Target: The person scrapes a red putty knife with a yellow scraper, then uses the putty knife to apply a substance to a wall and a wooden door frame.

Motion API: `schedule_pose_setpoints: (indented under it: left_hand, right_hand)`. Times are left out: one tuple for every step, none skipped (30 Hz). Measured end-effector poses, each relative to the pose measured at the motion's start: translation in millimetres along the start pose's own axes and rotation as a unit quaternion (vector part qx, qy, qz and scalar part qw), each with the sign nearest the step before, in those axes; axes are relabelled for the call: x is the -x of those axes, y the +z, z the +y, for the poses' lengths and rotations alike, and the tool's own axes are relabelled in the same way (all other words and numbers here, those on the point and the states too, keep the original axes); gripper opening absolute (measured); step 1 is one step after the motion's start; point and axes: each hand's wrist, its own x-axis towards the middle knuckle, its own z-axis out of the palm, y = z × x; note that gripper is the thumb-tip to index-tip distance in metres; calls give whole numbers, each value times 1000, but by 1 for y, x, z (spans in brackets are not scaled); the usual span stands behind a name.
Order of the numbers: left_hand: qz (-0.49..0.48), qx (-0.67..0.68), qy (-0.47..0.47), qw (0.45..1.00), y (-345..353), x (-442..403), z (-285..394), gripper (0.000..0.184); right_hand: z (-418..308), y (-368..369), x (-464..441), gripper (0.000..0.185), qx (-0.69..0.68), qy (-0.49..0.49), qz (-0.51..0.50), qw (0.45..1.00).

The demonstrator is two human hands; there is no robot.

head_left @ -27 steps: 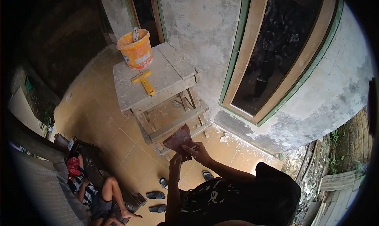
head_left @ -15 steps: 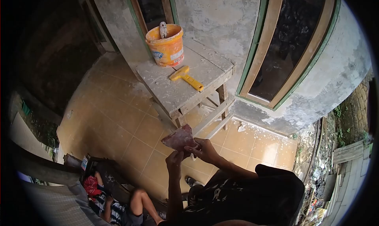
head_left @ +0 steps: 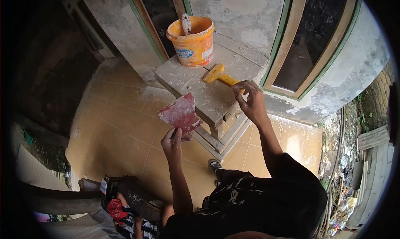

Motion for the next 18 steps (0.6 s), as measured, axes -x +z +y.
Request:
schedule_pose_setpoints:
  left_hand:
    - [-7, 5, 4, 1000, 2, -10, 2, 20]
    - [-9, 4, 2, 1000, 2, -20, 1, 20]
    - [-22, -5, 0, 1000, -1, -27, 0, 21]
    - [-37, -13, -1, 999, -3, -35, 0, 21]
    - [-42, -16, -2, 999, -3, -43, 2, 21]
    - [-40, -26, -8, 999, 0, -49, 5, 21]
    - [-38, -35, -15, 999, 1, -56, 6, 21]
    - [-42, -37, -17, 998, 0, -63, 4, 21]
    - [-50, -33, -20, 998, -2, -70, 2, 21]
    - [-58, -28, -22, 998, -2, -78, 1, 21]
    - [-62, -27, -23, 997, -1, -85, 0, 21]
    - [-67, -17, -21, 997, -1, -92, -1, 21]
    - [-71, -7, -21, 997, 0, -98, -2, 22]
    - [-73, -5, -26, 997, 1, -102, -1, 22]
    - [-88, -13, -26, 996, 3, -107, 3, 21]
    - [-103, -21, -25, 994, 3, -111, 4, 21]
    - [-107, -19, -29, 994, 2, -117, 2, 21]
    - [-118, -10, -26, 993, 0, -123, -1, 21]
  right_hand:
    - [4, 3, -7, 19, 49, -39, 14, 998]
    - [5, 5, -13, 19, 49, -37, 16, 998]
    - [5, 9, -15, 21, 67, -38, 18, 997]
    - [6, 13, -18, 23, 85, -39, 21, 995]
    - [9, 16, -21, 23, 85, -35, 25, 995]
    - [12, 19, -24, 27, 110, -22, 18, 993]
    - [16, 23, -26, 30, 136, -8, 11, 991]
    - [20, 27, -27, 30, 136, -3, 13, 991]
    - [25, 30, -27, 32, 152, -2, 9, 988]
    - [28, 33, -28, 34, 168, -2, 6, 986]
    - [30, 34, -30, 34, 171, 1, 8, 985]
    - [31, 37, -31, 35, 191, 13, -3, 981]
    - [32, 38, -31, 37, 212, 26, -15, 977]
    - [33, 39, -31, 37, 216, 30, -16, 976]
    - [34, 41, -31, 37, 225, 27, -13, 974]
    - [34, 42, -31, 37, 235, 24, -9, 972]
    - [34, 43, -31, 37, 239, 28, -10, 971]
    - [33, 44, -30, 35, 249, 30, -8, 968]
